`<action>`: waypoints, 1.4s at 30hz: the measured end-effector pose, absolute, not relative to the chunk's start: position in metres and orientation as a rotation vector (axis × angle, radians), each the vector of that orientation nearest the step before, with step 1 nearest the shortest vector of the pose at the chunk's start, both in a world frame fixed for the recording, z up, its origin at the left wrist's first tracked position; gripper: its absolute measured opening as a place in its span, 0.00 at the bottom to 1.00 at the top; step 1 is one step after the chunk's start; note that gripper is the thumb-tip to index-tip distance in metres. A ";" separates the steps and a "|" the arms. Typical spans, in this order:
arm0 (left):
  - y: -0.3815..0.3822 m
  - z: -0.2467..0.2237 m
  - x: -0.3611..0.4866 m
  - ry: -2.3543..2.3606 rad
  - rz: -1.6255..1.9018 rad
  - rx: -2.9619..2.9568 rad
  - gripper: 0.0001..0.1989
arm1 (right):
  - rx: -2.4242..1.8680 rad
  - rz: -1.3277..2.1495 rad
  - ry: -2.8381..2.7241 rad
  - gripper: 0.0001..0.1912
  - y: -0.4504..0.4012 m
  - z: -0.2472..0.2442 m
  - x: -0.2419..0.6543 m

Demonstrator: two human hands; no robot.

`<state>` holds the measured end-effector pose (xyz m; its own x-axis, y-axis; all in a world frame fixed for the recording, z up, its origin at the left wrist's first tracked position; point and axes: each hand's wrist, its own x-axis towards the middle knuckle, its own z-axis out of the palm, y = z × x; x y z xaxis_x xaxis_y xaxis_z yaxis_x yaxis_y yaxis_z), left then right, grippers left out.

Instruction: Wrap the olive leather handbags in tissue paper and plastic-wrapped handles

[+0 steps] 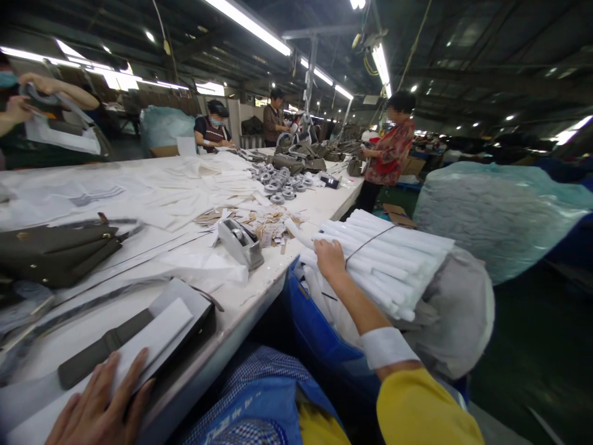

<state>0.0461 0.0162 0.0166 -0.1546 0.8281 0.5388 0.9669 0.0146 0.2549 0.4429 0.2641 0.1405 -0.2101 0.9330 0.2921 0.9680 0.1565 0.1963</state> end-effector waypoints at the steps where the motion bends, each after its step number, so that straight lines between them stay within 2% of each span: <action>1: 0.016 0.019 0.047 -2.049 -0.838 -1.880 0.28 | -1.861 -0.507 -2.336 0.18 0.269 0.140 0.435; 6: 0.014 0.028 0.051 -2.085 -0.750 -1.877 0.29 | -1.554 -0.406 -2.288 0.23 0.279 0.140 0.413; 10: 0.014 0.030 0.052 -2.069 -0.704 -1.868 0.29 | -1.598 -0.300 -2.271 0.19 0.285 0.136 0.419; 16: 0.014 0.025 0.051 -2.048 -0.732 -1.835 0.28 | -1.640 -0.237 -2.225 0.19 0.300 0.134 0.401; 19: 0.015 0.023 0.050 -2.043 -0.697 -1.819 0.28 | -1.353 -0.143 -2.281 0.20 0.290 0.145 0.365; 22: 0.014 0.023 0.049 -2.068 -0.590 -1.800 0.26 | -0.887 0.189 -2.339 0.19 0.259 0.158 0.327; 25: 0.014 0.027 0.047 -2.095 -0.463 -1.814 0.24 | -0.528 0.727 -2.581 0.18 0.216 0.156 0.302; 29: 0.013 0.038 0.045 -2.105 -0.353 -1.874 0.25 | -0.249 1.465 -2.779 0.18 0.154 0.116 0.290; 34: 0.011 0.051 0.042 -2.129 -0.274 -1.962 0.27 | -0.105 1.917 -2.658 0.20 0.097 0.058 0.300; 38: 0.013 0.061 0.039 -2.157 -0.203 -2.034 0.28 | -0.111 1.931 -2.619 0.22 0.093 0.051 0.319; 42: 0.018 0.079 0.035 -2.262 -0.081 -2.105 0.28 | -0.285 1.636 -2.778 0.19 0.109 0.064 0.324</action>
<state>0.0350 0.0180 0.0789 -0.0716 0.9947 0.0732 0.9974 0.0716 0.0037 0.3238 0.1091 0.0644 -0.9801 0.1029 -0.1698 0.1984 0.4748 -0.8574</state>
